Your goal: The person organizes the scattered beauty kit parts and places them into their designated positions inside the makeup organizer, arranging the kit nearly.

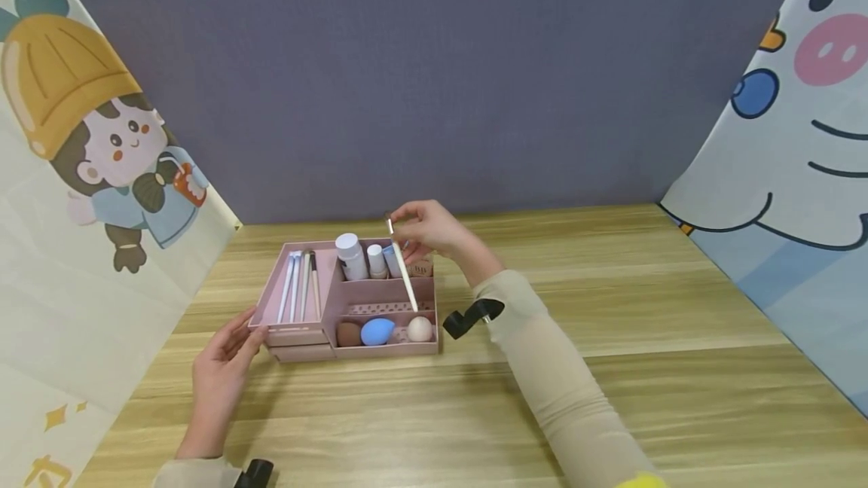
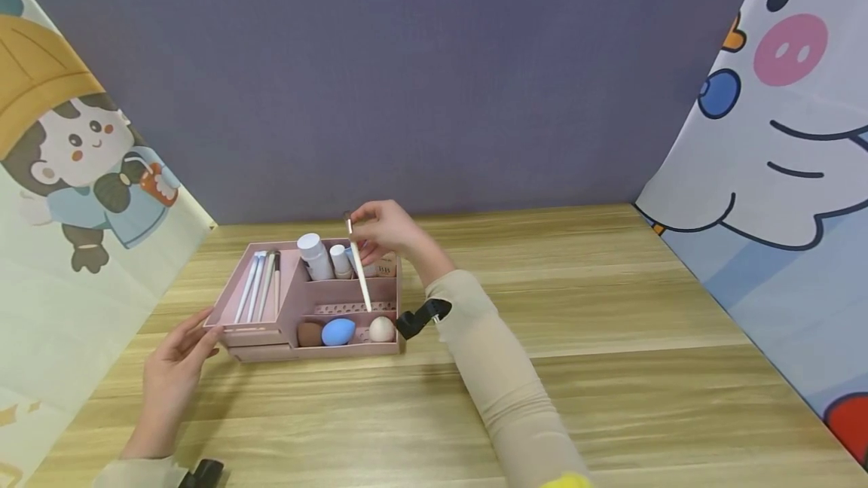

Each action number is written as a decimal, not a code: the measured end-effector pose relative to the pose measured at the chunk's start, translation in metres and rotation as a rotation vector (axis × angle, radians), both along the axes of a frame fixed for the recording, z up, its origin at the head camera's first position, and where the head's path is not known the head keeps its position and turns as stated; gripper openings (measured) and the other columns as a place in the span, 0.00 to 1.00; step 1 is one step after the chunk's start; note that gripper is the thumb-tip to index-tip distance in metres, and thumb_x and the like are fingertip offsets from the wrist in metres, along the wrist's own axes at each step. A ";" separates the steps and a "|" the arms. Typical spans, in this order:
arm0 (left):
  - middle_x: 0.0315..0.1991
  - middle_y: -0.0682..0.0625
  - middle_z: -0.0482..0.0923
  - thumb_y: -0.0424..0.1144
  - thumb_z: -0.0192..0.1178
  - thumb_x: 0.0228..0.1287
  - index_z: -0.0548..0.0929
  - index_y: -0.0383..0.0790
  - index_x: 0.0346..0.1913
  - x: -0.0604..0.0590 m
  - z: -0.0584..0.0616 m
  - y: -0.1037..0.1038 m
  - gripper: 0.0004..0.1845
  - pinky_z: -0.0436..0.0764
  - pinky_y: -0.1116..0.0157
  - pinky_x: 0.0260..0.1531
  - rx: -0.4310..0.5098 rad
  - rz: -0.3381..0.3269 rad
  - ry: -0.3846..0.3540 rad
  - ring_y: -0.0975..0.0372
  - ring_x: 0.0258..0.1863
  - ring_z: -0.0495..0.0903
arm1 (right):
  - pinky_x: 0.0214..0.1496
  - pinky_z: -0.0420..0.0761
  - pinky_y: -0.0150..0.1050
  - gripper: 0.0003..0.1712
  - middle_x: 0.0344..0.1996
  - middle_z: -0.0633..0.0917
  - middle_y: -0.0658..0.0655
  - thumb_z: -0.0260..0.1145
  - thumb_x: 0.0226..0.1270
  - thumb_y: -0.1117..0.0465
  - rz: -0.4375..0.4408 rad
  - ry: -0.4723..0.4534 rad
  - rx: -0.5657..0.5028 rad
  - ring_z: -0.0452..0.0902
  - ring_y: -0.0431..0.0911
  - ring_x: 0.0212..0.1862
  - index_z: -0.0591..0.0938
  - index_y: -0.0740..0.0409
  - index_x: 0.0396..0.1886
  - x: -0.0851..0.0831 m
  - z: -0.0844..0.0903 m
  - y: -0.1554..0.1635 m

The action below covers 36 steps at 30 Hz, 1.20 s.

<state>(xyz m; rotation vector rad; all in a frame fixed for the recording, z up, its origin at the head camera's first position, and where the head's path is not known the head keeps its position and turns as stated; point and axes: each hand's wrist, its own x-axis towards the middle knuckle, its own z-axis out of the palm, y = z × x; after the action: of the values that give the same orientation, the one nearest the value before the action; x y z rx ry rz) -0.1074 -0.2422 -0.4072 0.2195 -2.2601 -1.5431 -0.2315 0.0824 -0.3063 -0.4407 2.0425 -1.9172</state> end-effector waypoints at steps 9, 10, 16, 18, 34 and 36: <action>0.36 0.74 0.78 0.37 0.66 0.68 0.80 0.34 0.61 0.000 -0.001 0.000 0.21 0.78 0.80 0.38 0.005 0.000 0.006 0.80 0.38 0.79 | 0.23 0.85 0.40 0.22 0.25 0.82 0.61 0.61 0.65 0.77 0.000 -0.032 -0.018 0.79 0.46 0.17 0.72 0.74 0.60 0.002 0.006 -0.022; 0.36 0.74 0.78 0.37 0.66 0.68 0.80 0.34 0.61 -0.001 -0.001 0.000 0.21 0.78 0.80 0.38 0.004 -0.001 0.007 0.80 0.38 0.79 | 0.24 0.85 0.40 0.23 0.26 0.82 0.62 0.61 0.65 0.77 -0.002 -0.030 -0.016 0.79 0.46 0.17 0.73 0.74 0.60 0.003 0.007 -0.024; 0.35 0.75 0.79 0.36 0.66 0.67 0.80 0.33 0.61 -0.002 -0.001 -0.001 0.21 0.78 0.81 0.37 0.015 -0.015 0.011 0.80 0.37 0.79 | 0.22 0.84 0.38 0.24 0.24 0.81 0.61 0.61 0.65 0.78 -0.011 -0.013 -0.042 0.79 0.45 0.17 0.72 0.75 0.61 0.004 0.008 -0.037; 0.35 0.75 0.79 0.35 0.66 0.67 0.80 0.33 0.61 -0.002 -0.001 -0.001 0.21 0.77 0.81 0.37 0.014 -0.018 0.012 0.81 0.37 0.79 | 0.22 0.84 0.37 0.24 0.23 0.80 0.59 0.61 0.65 0.78 -0.009 -0.017 -0.063 0.78 0.45 0.17 0.71 0.75 0.61 0.004 0.007 -0.043; 0.36 0.75 0.79 0.36 0.66 0.67 0.81 0.34 0.61 -0.002 -0.002 -0.001 0.21 0.77 0.82 0.39 0.014 -0.010 0.017 0.81 0.38 0.79 | 0.24 0.85 0.41 0.24 0.26 0.81 0.60 0.61 0.66 0.79 -0.073 -0.027 -0.153 0.79 0.46 0.16 0.71 0.74 0.61 0.004 -0.001 -0.081; 0.36 0.74 0.79 0.37 0.66 0.67 0.80 0.35 0.61 -0.002 -0.002 -0.001 0.21 0.77 0.82 0.39 0.017 -0.009 0.013 0.80 0.38 0.79 | 0.23 0.85 0.41 0.23 0.26 0.81 0.60 0.61 0.66 0.79 -0.088 -0.024 -0.170 0.79 0.46 0.16 0.72 0.74 0.61 0.004 -0.003 -0.085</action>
<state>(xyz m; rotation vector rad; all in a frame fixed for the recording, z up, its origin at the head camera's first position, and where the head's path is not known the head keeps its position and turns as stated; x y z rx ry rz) -0.1089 -0.2431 -0.4094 0.2032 -2.2413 -1.5645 -0.2276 -0.0023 -0.3089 -0.3703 1.9209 -2.1478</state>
